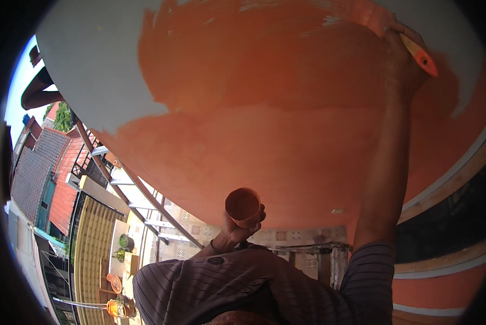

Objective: The person paints a ceiling with orange paint using a brush and a small container. They repeatedly dip the brush into the container and apply paint to the ceiling surface, working across different sections.

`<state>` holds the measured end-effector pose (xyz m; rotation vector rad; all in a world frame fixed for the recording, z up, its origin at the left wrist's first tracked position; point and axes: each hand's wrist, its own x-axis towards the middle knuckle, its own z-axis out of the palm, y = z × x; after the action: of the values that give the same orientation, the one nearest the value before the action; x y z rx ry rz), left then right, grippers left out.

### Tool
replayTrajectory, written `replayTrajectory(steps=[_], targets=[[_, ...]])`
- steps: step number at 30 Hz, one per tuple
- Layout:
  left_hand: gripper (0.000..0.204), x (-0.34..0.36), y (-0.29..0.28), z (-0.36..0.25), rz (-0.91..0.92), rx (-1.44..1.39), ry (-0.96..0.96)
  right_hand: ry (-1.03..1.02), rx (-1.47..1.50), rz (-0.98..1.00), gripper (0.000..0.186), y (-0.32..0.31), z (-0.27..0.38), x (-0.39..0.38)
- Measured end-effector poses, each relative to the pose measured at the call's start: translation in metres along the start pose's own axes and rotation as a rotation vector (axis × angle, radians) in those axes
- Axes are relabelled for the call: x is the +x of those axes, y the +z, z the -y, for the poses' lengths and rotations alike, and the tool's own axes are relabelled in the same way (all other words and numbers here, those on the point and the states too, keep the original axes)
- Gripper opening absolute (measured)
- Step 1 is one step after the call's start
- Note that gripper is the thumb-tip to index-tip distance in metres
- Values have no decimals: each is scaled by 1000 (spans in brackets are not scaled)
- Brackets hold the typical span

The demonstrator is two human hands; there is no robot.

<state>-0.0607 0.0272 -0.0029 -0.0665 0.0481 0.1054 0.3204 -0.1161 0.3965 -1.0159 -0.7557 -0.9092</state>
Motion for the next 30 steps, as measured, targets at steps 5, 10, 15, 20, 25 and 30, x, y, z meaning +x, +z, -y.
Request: replayTrajectory(steps=[5, 10, 15, 20, 25, 30], targets=[[59, -1, 5, 2, -50, -18, -13, -449, -530, -63, 12, 13, 11, -9], [57, 2, 6, 5, -39, -12, -35, -796, -339, 28, 18, 136, 43, -88], [61, 3, 3, 5, 46, 15, -46, -703, -68, 335, 18, 204, 104, -144], [60, 5, 7, 5, 104, 24, -67, -466, 176, 412, 11, 187, 100, -115], [61, -2, 2, 3, 142, -7, -75, -65, 242, 252, 2, 92, 19, -72], [62, -5, -7, 0, 119, -32, -57, -262, 33, -33, 8, 18, -2, -28]])
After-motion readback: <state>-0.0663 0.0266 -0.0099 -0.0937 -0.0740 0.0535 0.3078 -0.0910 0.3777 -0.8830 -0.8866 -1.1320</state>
